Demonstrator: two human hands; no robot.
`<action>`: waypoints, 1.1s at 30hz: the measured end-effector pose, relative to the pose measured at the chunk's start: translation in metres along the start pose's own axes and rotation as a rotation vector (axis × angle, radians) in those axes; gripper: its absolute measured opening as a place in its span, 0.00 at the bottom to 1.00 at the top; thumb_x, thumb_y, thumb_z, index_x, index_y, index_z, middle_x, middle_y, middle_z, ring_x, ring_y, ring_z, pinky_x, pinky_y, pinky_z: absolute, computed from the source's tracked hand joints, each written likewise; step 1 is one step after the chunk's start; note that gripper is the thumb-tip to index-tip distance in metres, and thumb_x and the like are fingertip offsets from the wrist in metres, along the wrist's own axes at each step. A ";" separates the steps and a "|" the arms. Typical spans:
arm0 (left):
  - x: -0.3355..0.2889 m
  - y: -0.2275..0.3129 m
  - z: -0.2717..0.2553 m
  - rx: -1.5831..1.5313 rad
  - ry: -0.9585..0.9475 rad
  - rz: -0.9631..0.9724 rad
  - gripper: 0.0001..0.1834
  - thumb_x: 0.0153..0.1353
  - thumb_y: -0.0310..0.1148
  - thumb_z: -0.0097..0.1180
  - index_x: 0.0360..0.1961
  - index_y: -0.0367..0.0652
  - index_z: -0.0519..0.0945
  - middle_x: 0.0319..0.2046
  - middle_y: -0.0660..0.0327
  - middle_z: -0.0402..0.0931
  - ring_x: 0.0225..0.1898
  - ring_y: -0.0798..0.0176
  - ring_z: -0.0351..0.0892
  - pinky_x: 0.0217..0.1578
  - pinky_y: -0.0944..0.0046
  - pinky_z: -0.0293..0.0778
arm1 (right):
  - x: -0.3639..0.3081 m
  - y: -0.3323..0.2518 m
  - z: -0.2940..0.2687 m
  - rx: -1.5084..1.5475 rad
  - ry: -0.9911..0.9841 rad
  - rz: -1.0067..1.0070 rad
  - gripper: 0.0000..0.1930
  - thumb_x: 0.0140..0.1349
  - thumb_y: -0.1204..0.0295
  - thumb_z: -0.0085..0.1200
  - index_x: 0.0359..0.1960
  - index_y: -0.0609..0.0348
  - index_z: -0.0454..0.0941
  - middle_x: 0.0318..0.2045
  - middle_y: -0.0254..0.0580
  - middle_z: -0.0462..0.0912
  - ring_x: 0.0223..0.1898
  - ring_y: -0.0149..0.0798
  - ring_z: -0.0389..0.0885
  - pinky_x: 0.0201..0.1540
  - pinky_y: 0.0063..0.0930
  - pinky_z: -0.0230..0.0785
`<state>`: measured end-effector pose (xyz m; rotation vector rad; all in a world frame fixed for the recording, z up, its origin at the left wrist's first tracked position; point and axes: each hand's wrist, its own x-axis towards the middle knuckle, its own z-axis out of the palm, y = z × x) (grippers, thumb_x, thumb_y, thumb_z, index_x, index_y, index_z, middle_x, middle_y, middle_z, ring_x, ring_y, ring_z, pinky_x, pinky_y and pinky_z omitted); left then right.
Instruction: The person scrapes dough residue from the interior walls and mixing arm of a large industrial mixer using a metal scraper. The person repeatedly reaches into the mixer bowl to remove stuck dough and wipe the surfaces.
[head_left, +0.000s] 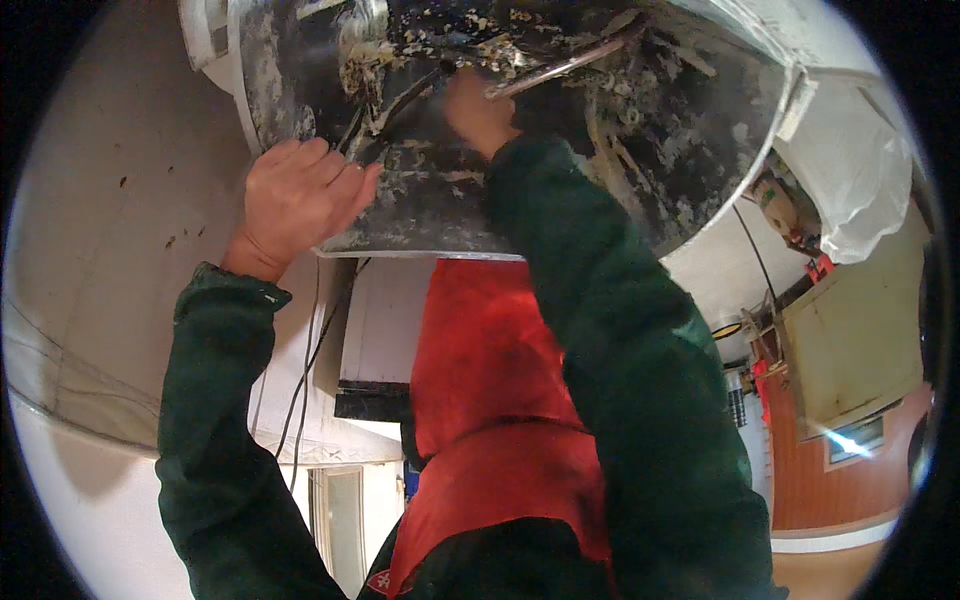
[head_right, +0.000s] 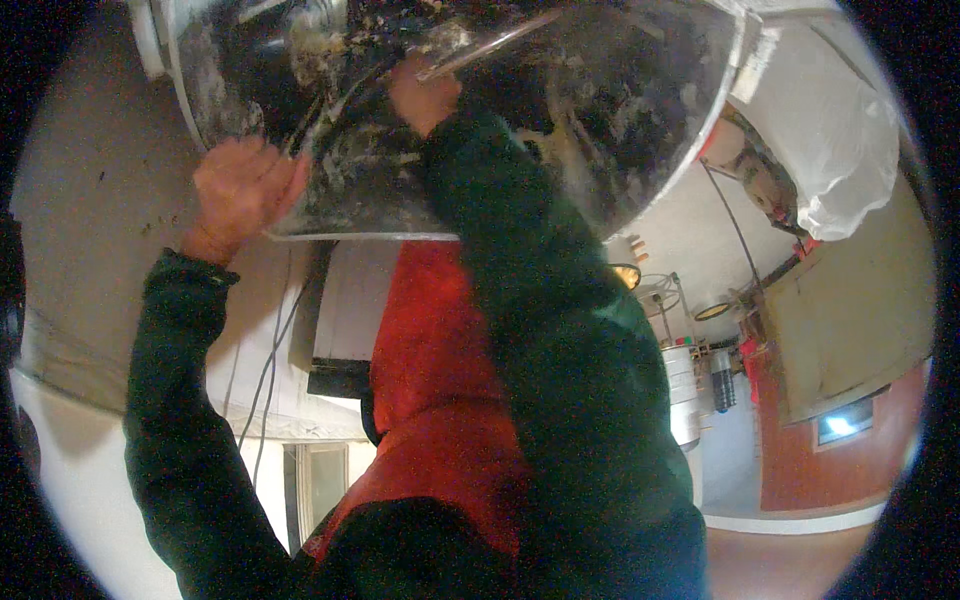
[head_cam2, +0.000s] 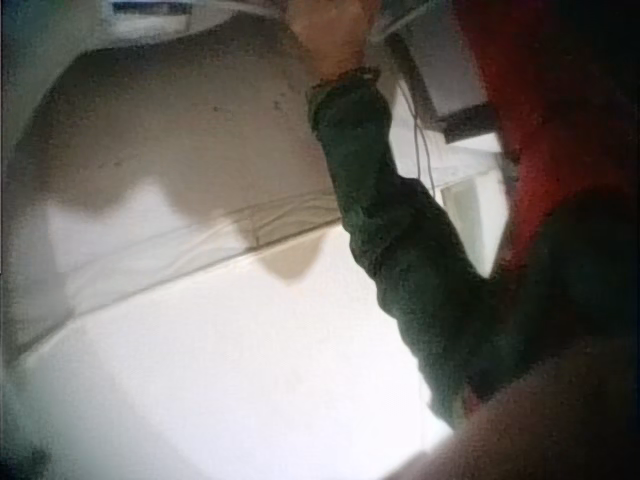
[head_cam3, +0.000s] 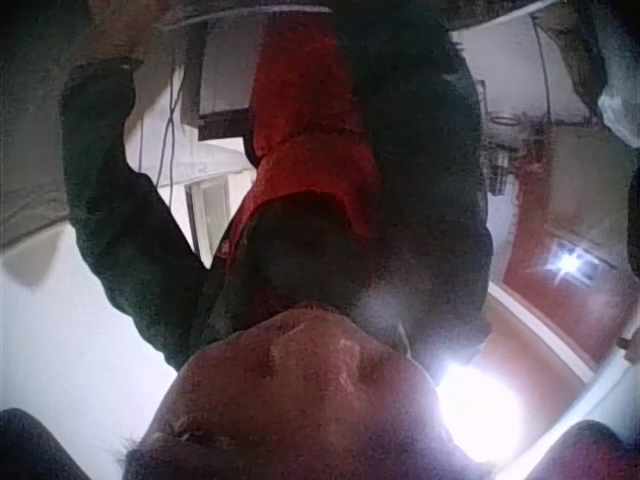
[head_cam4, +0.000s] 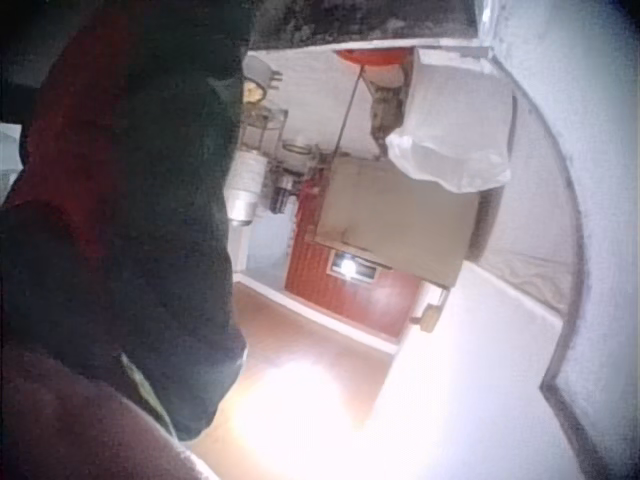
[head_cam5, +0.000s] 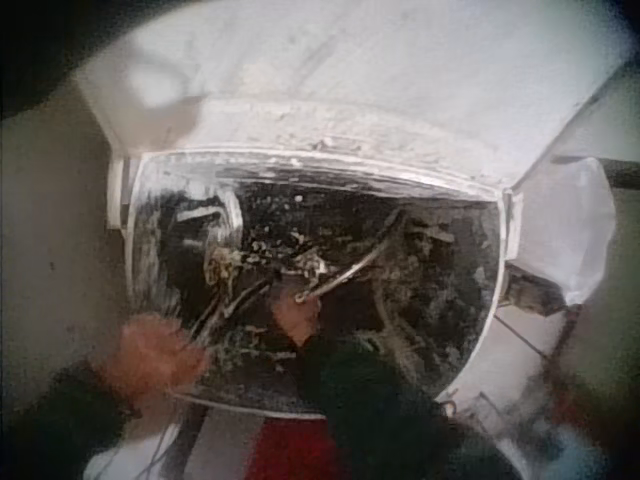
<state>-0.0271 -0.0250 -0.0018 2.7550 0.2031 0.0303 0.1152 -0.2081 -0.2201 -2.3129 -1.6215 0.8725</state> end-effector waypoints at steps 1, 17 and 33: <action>-0.001 -0.001 0.000 -0.006 0.009 -0.014 0.18 0.52 0.35 0.72 0.16 0.52 0.72 0.18 0.68 0.68 0.24 0.63 0.72 0.26 0.61 0.68 | 0.011 0.013 0.018 0.022 -0.008 -0.010 0.10 0.62 0.67 0.57 0.40 0.59 0.84 0.30 0.45 0.84 0.34 0.51 0.87 0.36 0.45 0.81; -0.001 -0.003 -0.002 -0.042 0.010 -0.008 0.20 0.51 0.34 0.72 0.15 0.52 0.70 0.17 0.69 0.65 0.24 0.64 0.71 0.26 0.63 0.68 | 0.042 0.013 0.097 0.241 -0.439 -0.627 0.17 0.62 0.62 0.59 0.48 0.58 0.84 0.41 0.48 0.86 0.41 0.53 0.85 0.45 0.50 0.80; 0.001 -0.001 -0.002 -0.027 -0.013 -0.021 0.19 0.51 0.34 0.72 0.15 0.52 0.70 0.18 0.68 0.66 0.24 0.64 0.71 0.26 0.62 0.67 | 0.048 0.004 0.071 0.033 -0.396 -0.540 0.11 0.62 0.69 0.53 0.36 0.62 0.86 0.33 0.53 0.87 0.38 0.56 0.88 0.37 0.49 0.80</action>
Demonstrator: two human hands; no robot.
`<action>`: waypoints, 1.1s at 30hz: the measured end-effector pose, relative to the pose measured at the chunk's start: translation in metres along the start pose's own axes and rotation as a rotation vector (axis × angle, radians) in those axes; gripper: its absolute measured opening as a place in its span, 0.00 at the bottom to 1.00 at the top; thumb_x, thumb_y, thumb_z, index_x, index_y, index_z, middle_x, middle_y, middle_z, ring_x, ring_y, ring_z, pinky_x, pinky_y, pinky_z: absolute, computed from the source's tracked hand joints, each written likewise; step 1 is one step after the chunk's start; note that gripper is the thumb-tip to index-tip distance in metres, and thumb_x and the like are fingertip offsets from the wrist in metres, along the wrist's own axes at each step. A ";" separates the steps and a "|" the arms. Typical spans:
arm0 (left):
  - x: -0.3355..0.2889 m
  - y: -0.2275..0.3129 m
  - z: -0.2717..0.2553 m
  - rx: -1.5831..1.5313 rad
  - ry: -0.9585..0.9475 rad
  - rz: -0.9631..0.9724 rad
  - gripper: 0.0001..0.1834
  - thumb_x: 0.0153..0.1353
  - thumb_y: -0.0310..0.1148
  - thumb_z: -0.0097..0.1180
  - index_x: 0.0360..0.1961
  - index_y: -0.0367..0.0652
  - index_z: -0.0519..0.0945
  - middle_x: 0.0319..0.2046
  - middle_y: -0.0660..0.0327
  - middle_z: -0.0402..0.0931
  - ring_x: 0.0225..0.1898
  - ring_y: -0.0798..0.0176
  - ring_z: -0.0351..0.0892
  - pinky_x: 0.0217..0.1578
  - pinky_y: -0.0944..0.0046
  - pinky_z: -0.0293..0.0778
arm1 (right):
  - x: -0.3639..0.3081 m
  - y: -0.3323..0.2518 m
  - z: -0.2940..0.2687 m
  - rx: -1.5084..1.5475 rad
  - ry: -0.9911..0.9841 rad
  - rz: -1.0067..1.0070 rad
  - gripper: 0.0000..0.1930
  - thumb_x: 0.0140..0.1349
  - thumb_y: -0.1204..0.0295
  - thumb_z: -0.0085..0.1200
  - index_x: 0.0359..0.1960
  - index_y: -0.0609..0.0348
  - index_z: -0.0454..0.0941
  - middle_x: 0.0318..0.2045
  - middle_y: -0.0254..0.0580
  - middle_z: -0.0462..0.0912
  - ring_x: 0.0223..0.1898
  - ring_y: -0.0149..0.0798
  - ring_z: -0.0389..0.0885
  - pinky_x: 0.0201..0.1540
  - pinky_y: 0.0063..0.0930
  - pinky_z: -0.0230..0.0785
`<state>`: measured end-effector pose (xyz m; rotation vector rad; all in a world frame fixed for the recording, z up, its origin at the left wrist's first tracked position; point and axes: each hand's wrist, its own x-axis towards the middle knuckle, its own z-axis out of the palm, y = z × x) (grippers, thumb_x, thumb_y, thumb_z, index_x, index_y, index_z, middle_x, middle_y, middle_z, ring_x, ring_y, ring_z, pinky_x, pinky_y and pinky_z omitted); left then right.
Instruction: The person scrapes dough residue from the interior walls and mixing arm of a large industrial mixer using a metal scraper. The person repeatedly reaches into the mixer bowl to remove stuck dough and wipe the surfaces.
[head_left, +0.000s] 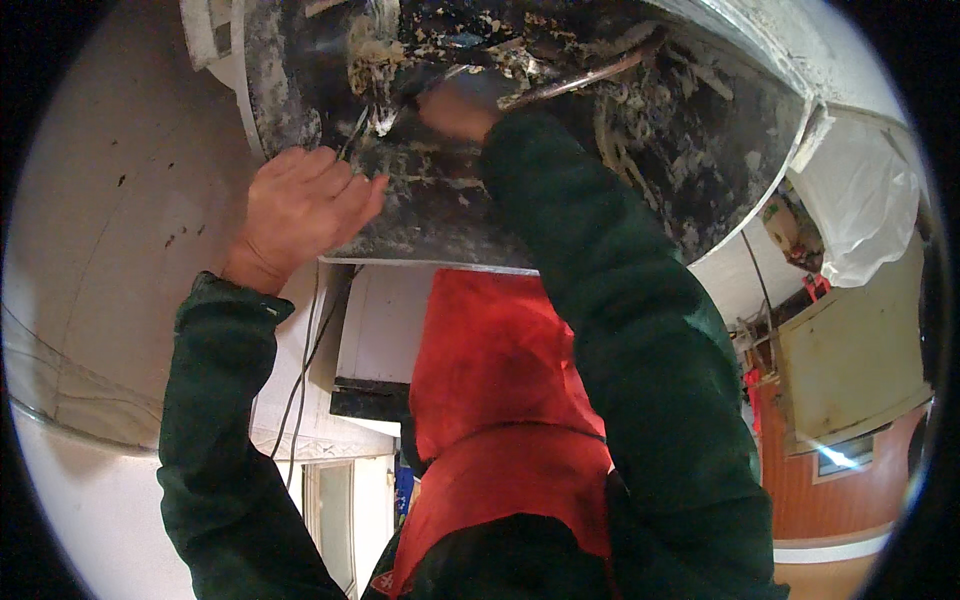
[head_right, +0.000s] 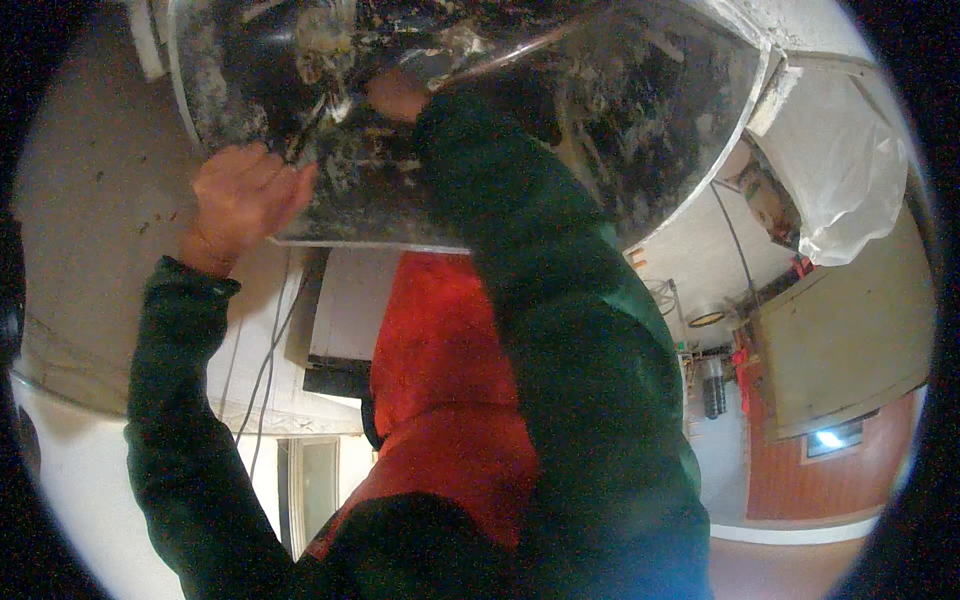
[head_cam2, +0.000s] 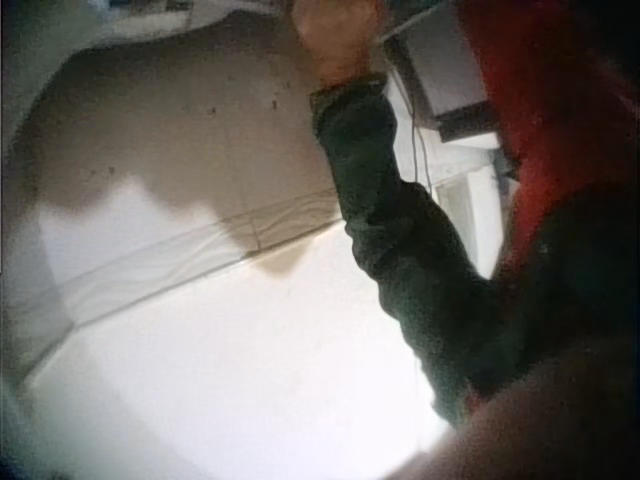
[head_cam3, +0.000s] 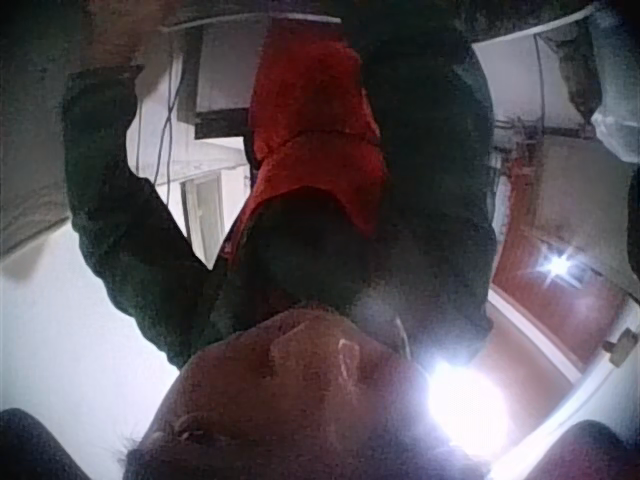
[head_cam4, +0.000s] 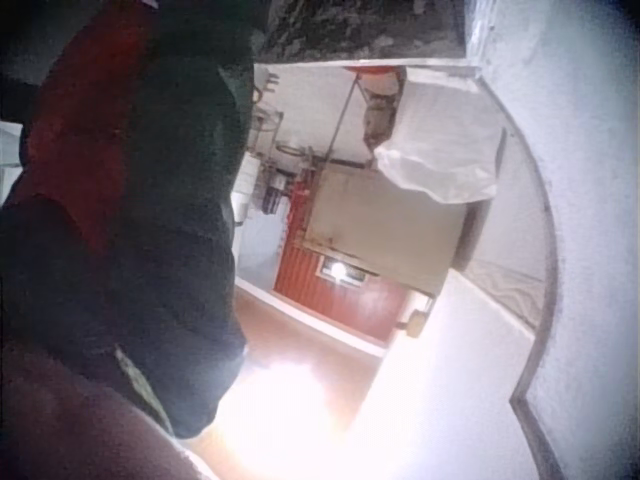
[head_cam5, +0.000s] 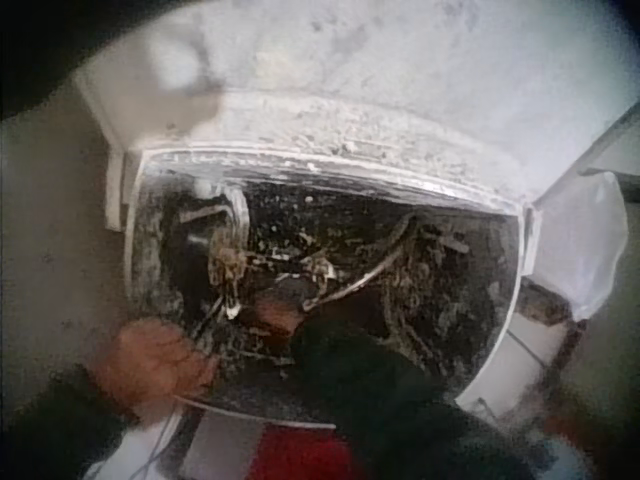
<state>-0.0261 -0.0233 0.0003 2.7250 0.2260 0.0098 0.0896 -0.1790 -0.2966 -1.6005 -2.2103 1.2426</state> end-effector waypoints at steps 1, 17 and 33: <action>0.000 0.001 0.000 0.003 0.000 -0.011 0.19 0.51 0.34 0.72 0.15 0.52 0.70 0.18 0.68 0.66 0.24 0.64 0.71 0.26 0.62 0.67 | -0.004 0.000 -0.011 0.013 -0.039 0.208 0.12 0.63 0.70 0.52 0.37 0.62 0.85 0.33 0.53 0.87 0.38 0.56 0.88 0.37 0.49 0.80; 0.001 0.002 0.004 0.044 0.025 0.001 0.18 0.52 0.34 0.71 0.15 0.52 0.71 0.17 0.68 0.68 0.24 0.63 0.72 0.25 0.62 0.68 | -0.030 -0.065 -0.040 0.682 -0.039 0.412 0.10 0.58 0.72 0.55 0.34 0.65 0.86 0.32 0.56 0.86 0.34 0.58 0.86 0.36 0.54 0.79; -0.001 0.000 0.002 0.027 0.049 0.022 0.19 0.53 0.35 0.71 0.15 0.52 0.70 0.17 0.67 0.66 0.24 0.63 0.72 0.25 0.61 0.67 | -0.017 -0.061 -0.102 0.132 -0.240 0.058 0.15 0.62 0.64 0.50 0.33 0.58 0.88 0.33 0.55 0.87 0.37 0.58 0.87 0.39 0.53 0.78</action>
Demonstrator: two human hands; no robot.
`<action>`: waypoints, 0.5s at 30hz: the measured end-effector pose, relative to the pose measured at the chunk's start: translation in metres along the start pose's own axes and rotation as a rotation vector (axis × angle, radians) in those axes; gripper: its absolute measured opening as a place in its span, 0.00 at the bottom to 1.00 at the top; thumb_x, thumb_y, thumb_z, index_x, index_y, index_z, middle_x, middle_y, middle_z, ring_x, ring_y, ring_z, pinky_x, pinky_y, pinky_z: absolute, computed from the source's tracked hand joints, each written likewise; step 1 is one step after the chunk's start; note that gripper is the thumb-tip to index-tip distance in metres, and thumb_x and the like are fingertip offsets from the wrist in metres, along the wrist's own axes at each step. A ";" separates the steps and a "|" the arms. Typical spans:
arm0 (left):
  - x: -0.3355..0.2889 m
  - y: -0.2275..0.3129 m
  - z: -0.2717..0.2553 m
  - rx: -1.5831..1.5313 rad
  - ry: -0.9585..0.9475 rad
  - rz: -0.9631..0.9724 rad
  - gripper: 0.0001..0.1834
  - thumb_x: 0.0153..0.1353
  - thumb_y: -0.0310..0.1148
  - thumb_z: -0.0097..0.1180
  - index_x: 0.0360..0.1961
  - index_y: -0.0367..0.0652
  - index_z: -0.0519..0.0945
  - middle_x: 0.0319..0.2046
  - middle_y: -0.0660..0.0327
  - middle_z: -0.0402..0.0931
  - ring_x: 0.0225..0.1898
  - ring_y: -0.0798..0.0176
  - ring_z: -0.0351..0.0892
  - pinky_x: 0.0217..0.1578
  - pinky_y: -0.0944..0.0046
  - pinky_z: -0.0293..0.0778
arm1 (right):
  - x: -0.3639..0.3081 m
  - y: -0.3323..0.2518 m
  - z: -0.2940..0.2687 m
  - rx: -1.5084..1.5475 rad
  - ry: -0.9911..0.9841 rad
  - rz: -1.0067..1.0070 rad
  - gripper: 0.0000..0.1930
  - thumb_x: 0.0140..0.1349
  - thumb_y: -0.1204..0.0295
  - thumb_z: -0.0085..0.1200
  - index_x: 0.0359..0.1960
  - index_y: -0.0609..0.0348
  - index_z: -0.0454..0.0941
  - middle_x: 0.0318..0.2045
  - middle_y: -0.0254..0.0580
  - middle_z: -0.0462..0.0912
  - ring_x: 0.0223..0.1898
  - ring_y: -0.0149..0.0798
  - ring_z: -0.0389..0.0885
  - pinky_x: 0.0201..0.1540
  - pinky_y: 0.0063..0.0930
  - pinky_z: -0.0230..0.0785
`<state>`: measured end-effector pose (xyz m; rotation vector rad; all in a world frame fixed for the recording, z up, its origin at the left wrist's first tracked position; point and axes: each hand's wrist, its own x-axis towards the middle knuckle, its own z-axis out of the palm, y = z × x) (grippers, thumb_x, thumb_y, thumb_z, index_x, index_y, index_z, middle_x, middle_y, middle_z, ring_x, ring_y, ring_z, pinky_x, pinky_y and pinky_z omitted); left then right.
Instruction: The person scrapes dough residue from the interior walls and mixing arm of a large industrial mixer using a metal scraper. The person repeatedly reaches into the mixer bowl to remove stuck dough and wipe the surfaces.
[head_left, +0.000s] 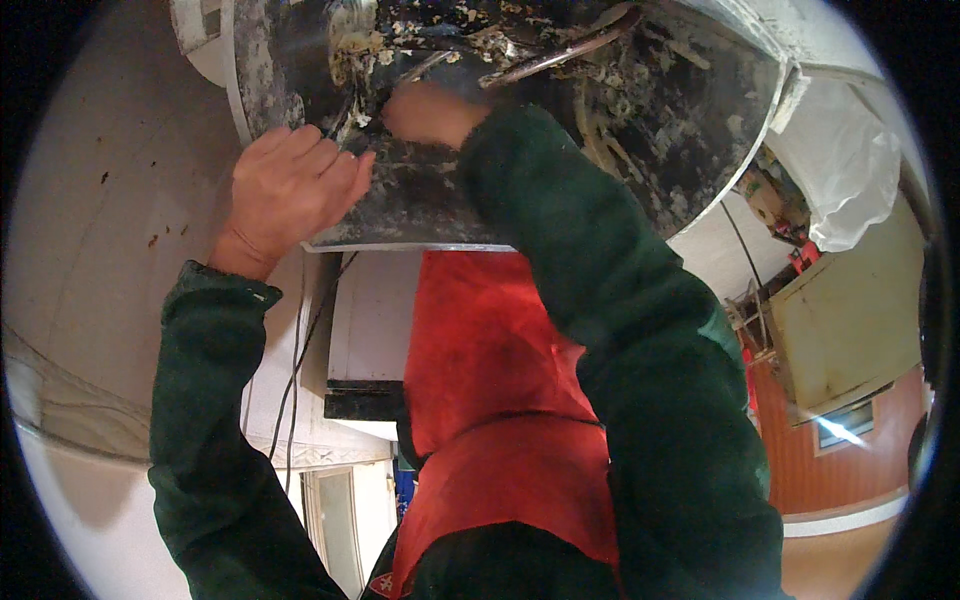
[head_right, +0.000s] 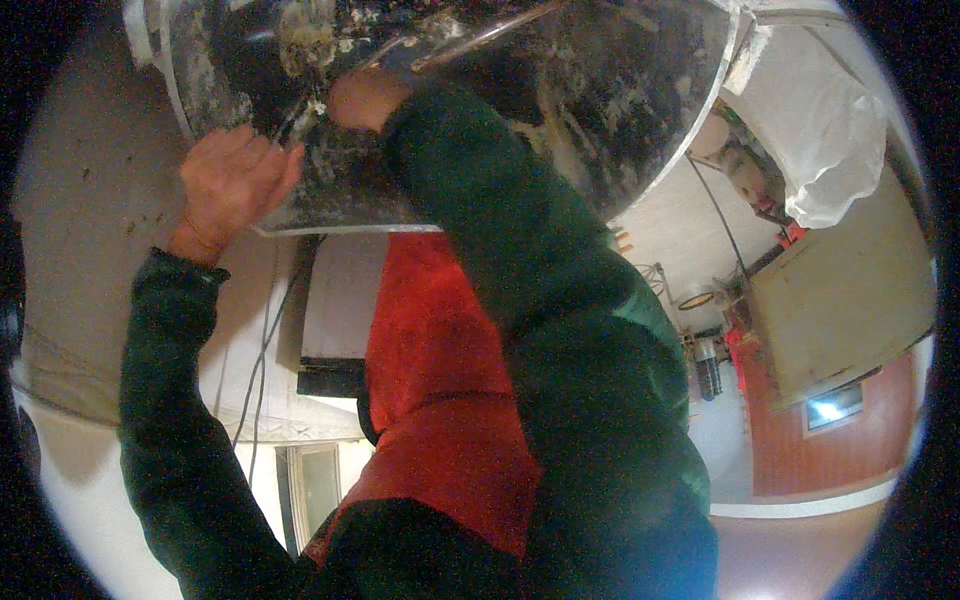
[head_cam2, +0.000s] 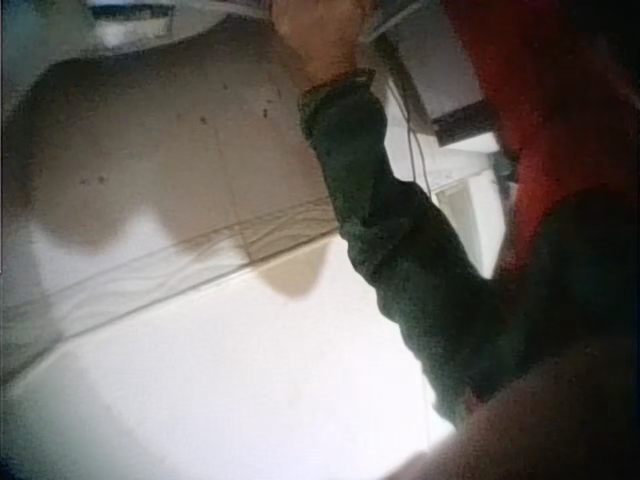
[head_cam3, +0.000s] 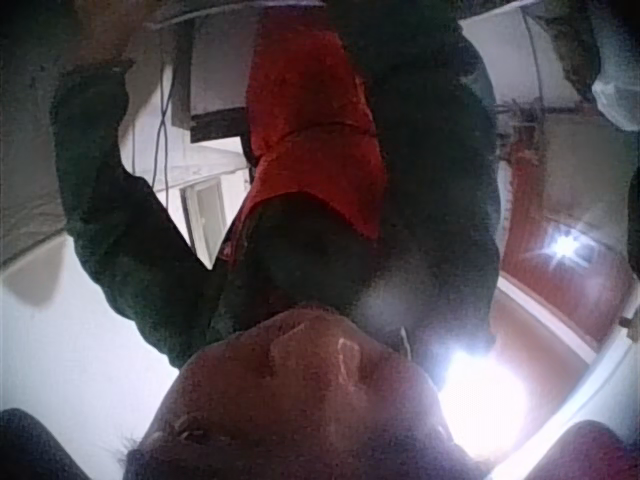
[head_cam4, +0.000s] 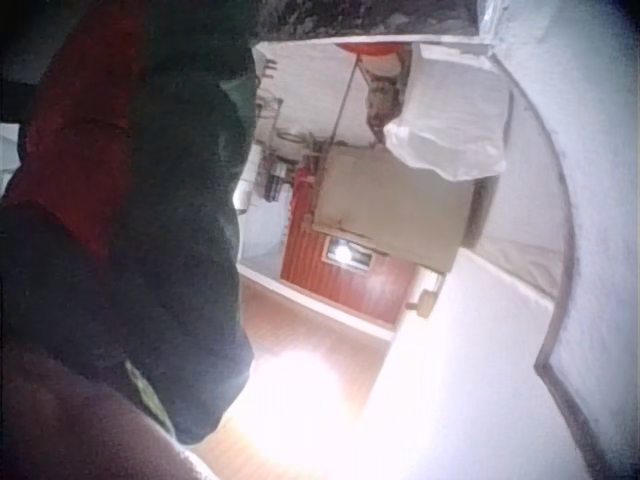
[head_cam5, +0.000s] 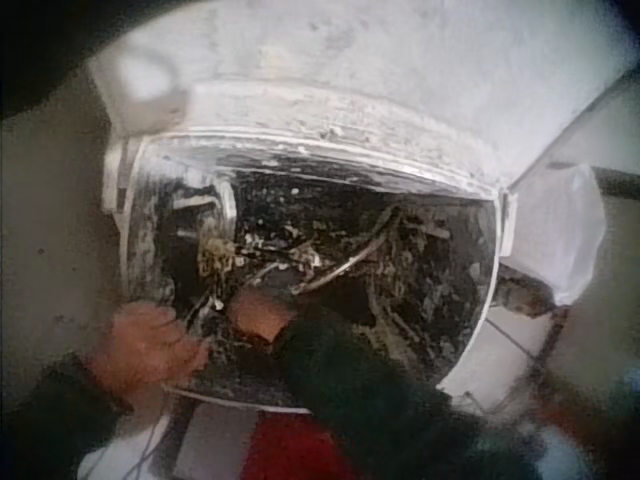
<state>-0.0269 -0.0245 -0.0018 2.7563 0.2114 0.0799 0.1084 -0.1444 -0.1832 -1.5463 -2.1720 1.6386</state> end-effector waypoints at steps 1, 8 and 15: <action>-0.001 -0.001 0.000 -0.002 -0.004 0.005 0.19 0.53 0.34 0.71 0.15 0.52 0.70 0.17 0.67 0.66 0.24 0.63 0.72 0.25 0.61 0.67 | 0.009 0.005 -0.001 -0.059 -0.014 -0.044 0.15 0.62 0.64 0.50 0.31 0.59 0.88 0.32 0.55 0.87 0.36 0.57 0.87 0.37 0.53 0.78; -0.002 -0.002 0.004 -0.060 0.021 0.004 0.18 0.52 0.34 0.72 0.15 0.52 0.73 0.17 0.66 0.67 0.24 0.62 0.72 0.25 0.60 0.68 | 0.094 0.033 0.022 -0.108 -0.292 0.036 0.13 0.65 0.64 0.51 0.36 0.55 0.88 0.38 0.45 0.88 0.36 0.42 0.84 0.35 0.41 0.78; -0.004 -0.002 0.000 -0.021 -0.060 -0.015 0.14 0.49 0.34 0.72 0.16 0.52 0.76 0.18 0.66 0.68 0.26 0.61 0.75 0.27 0.59 0.71 | 0.139 0.001 0.070 -0.225 -0.037 0.296 0.14 0.69 0.62 0.50 0.42 0.54 0.85 0.40 0.44 0.88 0.39 0.42 0.85 0.36 0.42 0.78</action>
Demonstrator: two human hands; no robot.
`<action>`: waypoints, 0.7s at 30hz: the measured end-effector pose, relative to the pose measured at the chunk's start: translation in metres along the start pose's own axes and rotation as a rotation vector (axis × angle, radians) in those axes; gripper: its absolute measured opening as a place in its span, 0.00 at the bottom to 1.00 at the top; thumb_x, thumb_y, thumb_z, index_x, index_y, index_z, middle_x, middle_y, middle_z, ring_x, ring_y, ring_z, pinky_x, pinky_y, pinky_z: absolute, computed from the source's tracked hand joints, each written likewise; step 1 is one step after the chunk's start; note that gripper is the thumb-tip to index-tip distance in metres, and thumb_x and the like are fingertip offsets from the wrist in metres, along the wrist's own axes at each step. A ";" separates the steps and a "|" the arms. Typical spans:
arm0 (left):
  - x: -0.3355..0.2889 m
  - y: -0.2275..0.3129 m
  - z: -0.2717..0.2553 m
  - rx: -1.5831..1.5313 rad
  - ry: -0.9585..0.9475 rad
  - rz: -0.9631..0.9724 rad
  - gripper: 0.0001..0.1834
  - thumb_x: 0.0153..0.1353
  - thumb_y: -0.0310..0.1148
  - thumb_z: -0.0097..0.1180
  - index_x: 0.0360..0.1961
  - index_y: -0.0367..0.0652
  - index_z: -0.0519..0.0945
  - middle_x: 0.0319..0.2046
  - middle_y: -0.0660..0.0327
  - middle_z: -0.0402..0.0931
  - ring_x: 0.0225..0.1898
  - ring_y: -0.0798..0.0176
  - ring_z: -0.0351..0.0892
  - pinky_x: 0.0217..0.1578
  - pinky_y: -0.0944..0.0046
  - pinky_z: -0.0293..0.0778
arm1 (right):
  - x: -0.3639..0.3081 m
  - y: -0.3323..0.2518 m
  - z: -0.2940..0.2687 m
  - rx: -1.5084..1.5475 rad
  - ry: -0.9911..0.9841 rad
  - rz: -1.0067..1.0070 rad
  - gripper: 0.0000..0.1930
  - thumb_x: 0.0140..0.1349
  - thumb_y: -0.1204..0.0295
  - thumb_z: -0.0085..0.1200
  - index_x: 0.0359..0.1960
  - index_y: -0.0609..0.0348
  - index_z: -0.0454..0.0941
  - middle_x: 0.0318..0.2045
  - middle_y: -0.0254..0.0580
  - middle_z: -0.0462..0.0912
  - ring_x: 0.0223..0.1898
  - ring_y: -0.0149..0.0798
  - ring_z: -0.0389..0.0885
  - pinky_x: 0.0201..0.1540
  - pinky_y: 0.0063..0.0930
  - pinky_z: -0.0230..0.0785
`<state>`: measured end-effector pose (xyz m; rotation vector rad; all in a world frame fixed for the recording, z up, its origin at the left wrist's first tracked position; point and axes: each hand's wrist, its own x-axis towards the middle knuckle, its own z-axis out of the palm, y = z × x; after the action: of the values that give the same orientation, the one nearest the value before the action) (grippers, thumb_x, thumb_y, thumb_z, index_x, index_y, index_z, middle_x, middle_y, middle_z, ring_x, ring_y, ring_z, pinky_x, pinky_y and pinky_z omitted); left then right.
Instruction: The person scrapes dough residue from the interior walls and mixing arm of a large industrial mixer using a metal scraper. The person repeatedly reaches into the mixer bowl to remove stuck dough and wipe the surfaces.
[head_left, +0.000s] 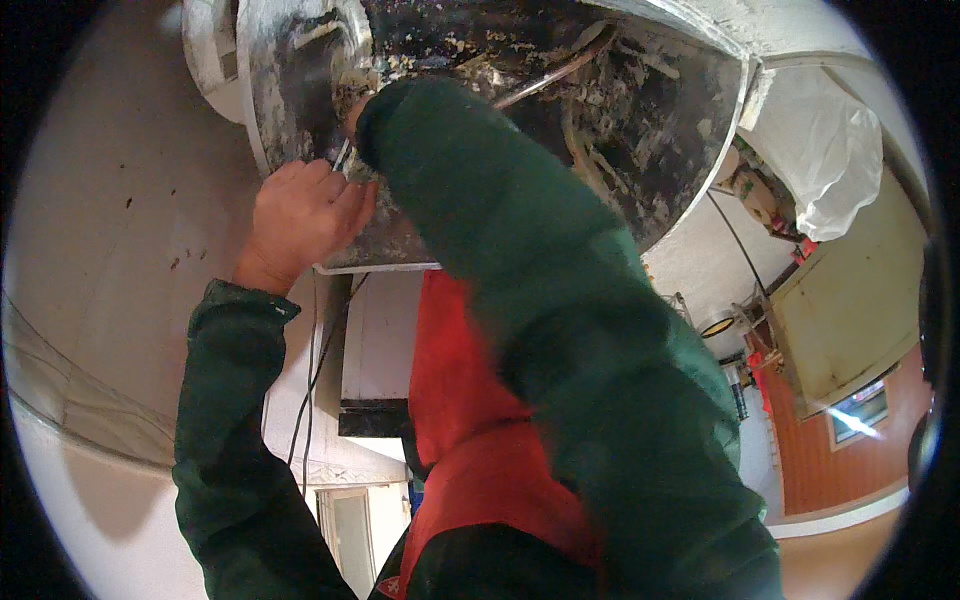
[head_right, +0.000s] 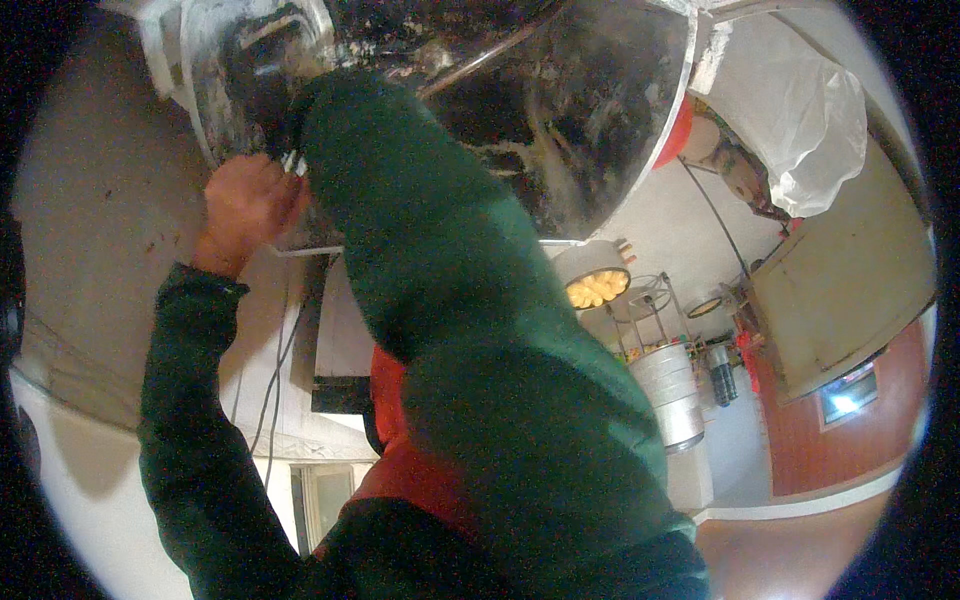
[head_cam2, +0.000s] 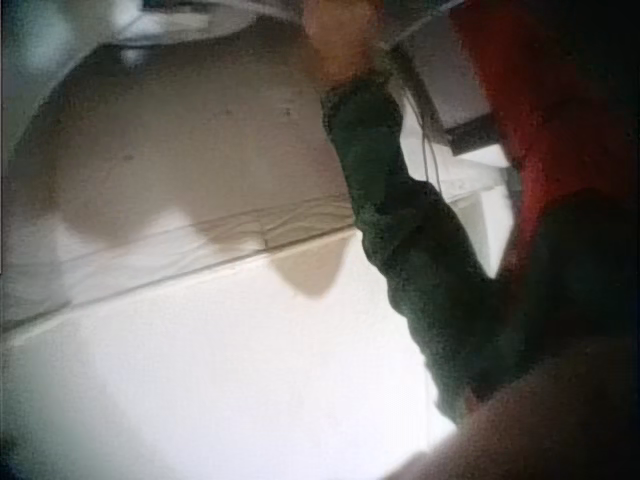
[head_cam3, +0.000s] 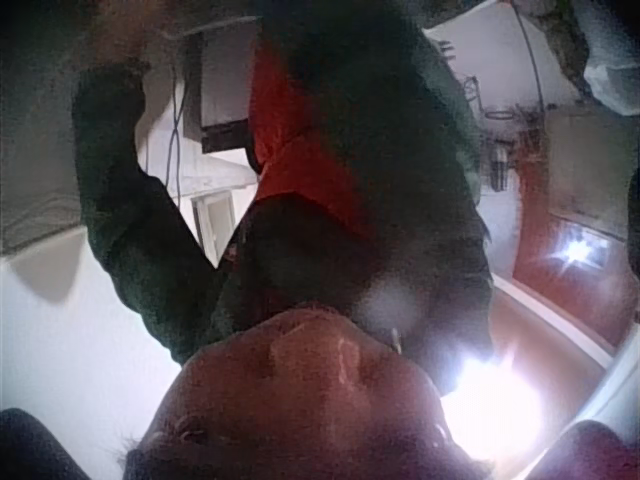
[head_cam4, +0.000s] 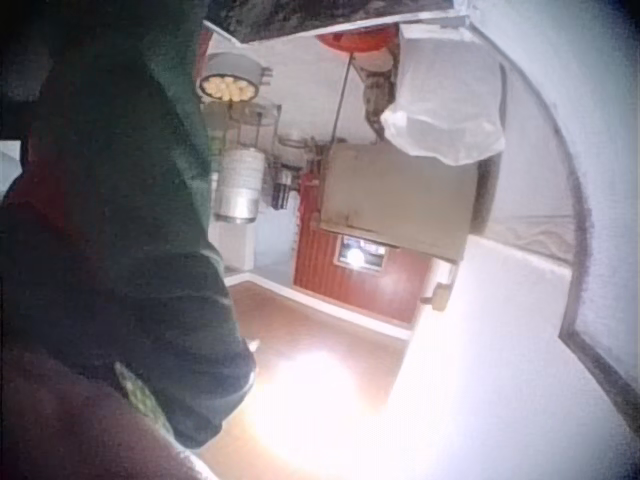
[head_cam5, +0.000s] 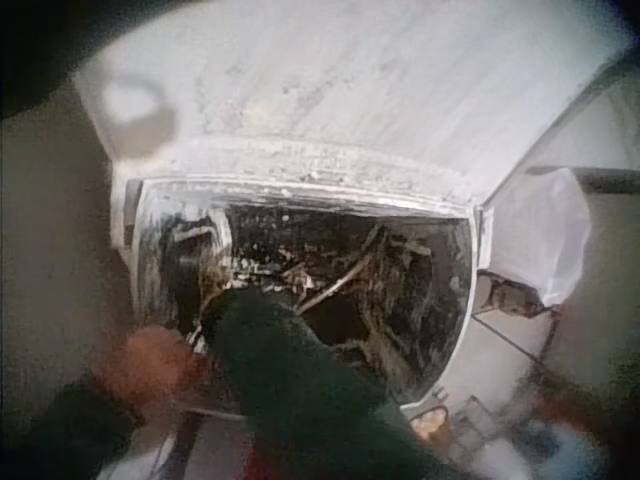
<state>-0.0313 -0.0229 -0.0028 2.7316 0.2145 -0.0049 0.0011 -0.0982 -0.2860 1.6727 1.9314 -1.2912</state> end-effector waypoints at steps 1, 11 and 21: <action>-0.002 -0.001 0.000 -0.003 -0.035 -0.004 0.13 0.47 0.34 0.72 0.17 0.51 0.76 0.18 0.66 0.69 0.27 0.60 0.75 0.27 0.58 0.72 | -0.002 -0.005 0.001 0.044 0.038 0.034 0.14 0.69 0.62 0.50 0.43 0.54 0.85 0.40 0.45 0.88 0.39 0.42 0.85 0.36 0.43 0.78; -0.002 -0.007 -0.008 -0.082 -0.147 0.087 0.10 0.42 0.39 0.70 0.20 0.50 0.80 0.20 0.66 0.72 0.31 0.58 0.77 0.29 0.57 0.73 | -0.087 -0.020 -0.022 0.428 0.188 0.239 0.13 0.70 0.61 0.51 0.45 0.55 0.81 0.36 0.47 0.87 0.37 0.47 0.87 0.36 0.47 0.78; 0.007 -0.001 -0.010 -0.116 -0.058 0.045 0.13 0.50 0.38 0.67 0.18 0.50 0.75 0.19 0.65 0.69 0.26 0.60 0.73 0.27 0.59 0.68 | -0.186 0.050 -0.020 0.496 0.312 0.227 0.13 0.69 0.61 0.53 0.47 0.56 0.77 0.32 0.50 0.86 0.34 0.54 0.87 0.35 0.54 0.77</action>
<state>-0.0245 -0.0175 0.0055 2.6157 0.1325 -0.0577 0.1073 -0.2067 -0.1661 2.3795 1.5810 -1.5807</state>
